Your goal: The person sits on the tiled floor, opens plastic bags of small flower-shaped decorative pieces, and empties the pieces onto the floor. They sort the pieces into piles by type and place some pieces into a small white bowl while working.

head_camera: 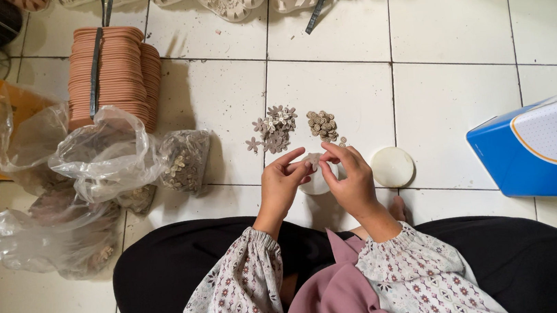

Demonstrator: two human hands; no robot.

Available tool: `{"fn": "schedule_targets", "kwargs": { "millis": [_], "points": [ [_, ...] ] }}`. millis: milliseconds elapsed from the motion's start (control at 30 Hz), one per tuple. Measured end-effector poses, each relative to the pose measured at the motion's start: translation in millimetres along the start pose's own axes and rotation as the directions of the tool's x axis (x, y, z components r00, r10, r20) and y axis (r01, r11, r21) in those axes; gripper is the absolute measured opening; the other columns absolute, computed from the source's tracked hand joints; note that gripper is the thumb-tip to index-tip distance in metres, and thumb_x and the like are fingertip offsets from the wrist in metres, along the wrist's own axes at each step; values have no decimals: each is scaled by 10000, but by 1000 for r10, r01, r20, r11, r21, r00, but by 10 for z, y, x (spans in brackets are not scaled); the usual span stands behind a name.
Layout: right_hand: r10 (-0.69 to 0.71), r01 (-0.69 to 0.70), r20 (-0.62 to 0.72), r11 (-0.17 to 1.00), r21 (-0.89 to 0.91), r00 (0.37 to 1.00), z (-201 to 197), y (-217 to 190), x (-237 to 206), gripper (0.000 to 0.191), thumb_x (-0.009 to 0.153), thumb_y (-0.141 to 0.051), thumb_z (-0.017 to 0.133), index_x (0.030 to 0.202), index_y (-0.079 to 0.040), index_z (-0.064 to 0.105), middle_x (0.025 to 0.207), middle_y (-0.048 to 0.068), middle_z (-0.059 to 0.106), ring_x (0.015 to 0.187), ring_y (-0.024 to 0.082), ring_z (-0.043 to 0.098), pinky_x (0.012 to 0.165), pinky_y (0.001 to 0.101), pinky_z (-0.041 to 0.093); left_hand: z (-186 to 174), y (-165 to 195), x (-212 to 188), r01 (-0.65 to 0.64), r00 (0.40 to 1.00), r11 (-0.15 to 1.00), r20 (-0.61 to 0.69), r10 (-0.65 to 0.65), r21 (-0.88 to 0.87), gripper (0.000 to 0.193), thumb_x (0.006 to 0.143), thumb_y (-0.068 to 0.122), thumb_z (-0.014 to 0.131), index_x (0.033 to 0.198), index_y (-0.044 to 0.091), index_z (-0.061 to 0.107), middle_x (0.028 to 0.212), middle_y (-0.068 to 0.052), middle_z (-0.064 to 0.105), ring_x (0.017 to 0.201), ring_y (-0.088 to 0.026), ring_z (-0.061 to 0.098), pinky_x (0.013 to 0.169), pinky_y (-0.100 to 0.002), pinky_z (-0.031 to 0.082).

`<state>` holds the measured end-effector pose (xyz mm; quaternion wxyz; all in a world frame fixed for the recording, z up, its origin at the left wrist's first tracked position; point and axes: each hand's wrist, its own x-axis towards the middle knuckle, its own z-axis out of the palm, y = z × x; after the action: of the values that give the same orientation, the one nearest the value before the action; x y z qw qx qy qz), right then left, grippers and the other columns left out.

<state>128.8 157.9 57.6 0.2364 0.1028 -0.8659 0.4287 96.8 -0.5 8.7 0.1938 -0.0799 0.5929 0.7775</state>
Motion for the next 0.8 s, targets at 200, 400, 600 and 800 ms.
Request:
{"fn": "schedule_targets", "kwargs": {
  "millis": [200, 400, 600, 800],
  "points": [
    [40, -40, -24, 999, -7, 999, -22, 21, 19, 493, 855, 48, 758, 1310, -78, 612, 950, 53, 712, 853, 193, 678, 793, 317, 568, -6, 37, -5, 8, 1000, 1000, -5, -8, 1, 467, 927, 84, 709, 1359, -59, 605, 990, -128, 793, 880, -143, 758, 723, -233, 588],
    [29, -29, -29, 1000, 5, 999, -21, 17, 19, 489, 860, 48, 749, 1313, -79, 616, 948, 50, 710, 847, 192, 671, 789, 313, 565, 7, 39, -5, 18, 1000, 1000, 4, -18, -4, 484, 922, 98, 717, 1364, -60, 597, 994, -130, 793, 878, -141, 757, 724, -230, 587],
    [36, -35, -28, 999, 12, 999, -19, 16, 17, 494, 852, 53, 749, 1311, -76, 618, 929, 44, 702, 819, 189, 653, 771, 313, 557, 2, 0, 9, 9, 1000, 1000, 4, -9, -8, 479, 924, 89, 713, 1365, -65, 604, 972, -133, 792, 872, -142, 759, 717, -228, 582],
    [35, -35, -25, 999, -1, 999, -25, 11, 14, 498, 847, 51, 749, 1310, -78, 619, 923, 44, 699, 816, 189, 652, 770, 315, 557, -6, -18, 8, 5, 1000, 1000, 4, -5, -17, 467, 924, 77, 707, 1358, -62, 603, 979, -126, 792, 871, -140, 755, 715, -228, 585]
  ]
}}
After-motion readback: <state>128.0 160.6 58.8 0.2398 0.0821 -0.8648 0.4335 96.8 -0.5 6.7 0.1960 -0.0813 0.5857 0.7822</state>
